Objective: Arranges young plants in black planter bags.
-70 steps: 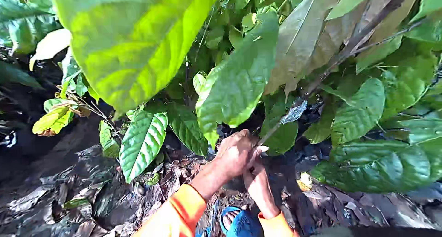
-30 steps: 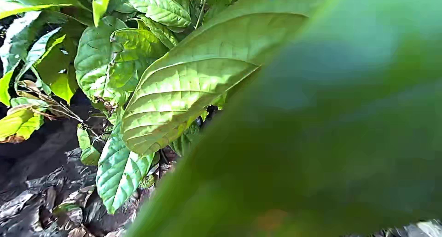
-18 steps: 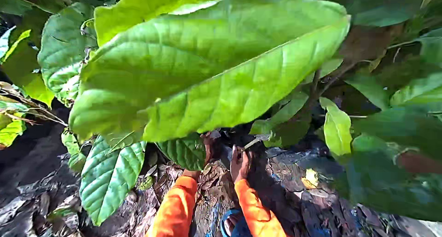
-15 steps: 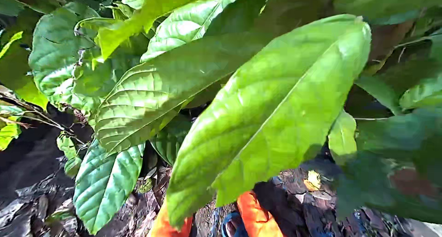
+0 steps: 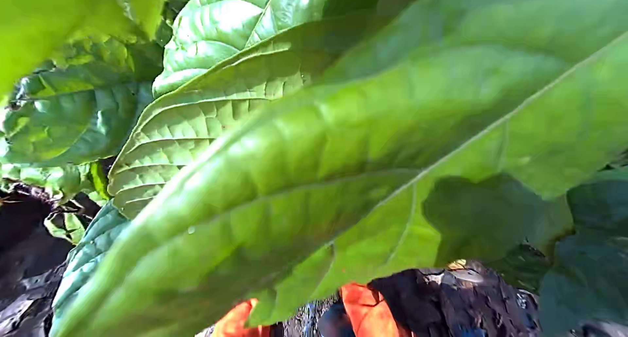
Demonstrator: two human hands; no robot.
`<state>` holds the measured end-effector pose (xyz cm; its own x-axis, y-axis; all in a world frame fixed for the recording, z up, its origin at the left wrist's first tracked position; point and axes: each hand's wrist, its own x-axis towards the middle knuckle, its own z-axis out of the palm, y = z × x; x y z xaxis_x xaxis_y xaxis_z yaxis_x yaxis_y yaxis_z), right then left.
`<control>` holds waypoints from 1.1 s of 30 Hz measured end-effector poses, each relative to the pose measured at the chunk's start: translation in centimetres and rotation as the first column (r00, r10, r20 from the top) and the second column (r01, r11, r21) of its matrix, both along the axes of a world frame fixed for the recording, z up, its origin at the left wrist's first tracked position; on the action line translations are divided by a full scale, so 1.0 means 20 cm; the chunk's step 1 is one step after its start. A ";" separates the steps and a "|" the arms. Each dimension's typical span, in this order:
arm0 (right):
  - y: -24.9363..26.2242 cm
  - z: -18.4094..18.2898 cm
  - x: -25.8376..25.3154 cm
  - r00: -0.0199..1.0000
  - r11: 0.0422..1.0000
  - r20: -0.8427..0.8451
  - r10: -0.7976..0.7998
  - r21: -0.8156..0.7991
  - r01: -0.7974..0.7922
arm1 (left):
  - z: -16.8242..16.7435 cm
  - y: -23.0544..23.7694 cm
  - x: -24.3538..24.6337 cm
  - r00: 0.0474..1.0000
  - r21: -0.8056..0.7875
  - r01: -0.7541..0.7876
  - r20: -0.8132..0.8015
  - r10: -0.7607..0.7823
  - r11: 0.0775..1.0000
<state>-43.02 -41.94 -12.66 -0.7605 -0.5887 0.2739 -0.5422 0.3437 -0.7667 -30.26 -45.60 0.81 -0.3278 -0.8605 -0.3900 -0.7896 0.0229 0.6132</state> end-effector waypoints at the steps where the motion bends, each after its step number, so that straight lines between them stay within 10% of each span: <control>1: 0.01 0.00 0.00 1.000 0.999 0.007 0.014 0.034 -0.015 | -0.01 0.00 0.00 1.000 -0.013 0.000 -0.004 0.000 1.000; 7: 0.03 0.04 -0.02 0.998 0.997 0.020 0.065 -0.032 -0.065 | -0.55 -0.07 0.11 0.994 -0.355 0.044 -0.078 -0.076 0.934; 10: 0.10 0.18 -0.01 0.979 0.982 0.086 0.186 -0.044 -0.182 | -0.41 -0.05 0.12 0.992 -0.223 0.016 -0.122 -0.044 0.975; 12: 0.16 0.19 -0.05 0.965 0.964 0.026 0.263 -0.059 -0.261 | -0.50 0.00 0.15 0.974 -0.444 -0.065 -0.221 -0.039 0.894; 18: 0.34 0.25 -0.20 0.929 0.921 0.034 0.369 0.119 -0.370 | -0.38 0.25 0.32 0.903 -0.340 -0.170 -0.429 0.009 0.925; 23: 0.35 0.22 -0.23 0.850 0.952 0.432 0.303 -0.101 -0.288 | -0.27 0.49 0.50 0.887 -0.264 -0.262 -0.444 0.124 0.928; 33: 0.27 0.12 -0.23 0.849 0.918 0.432 0.303 0.107 -0.382 | -0.42 0.94 0.66 0.514 0.110 -0.600 -0.706 0.488 0.792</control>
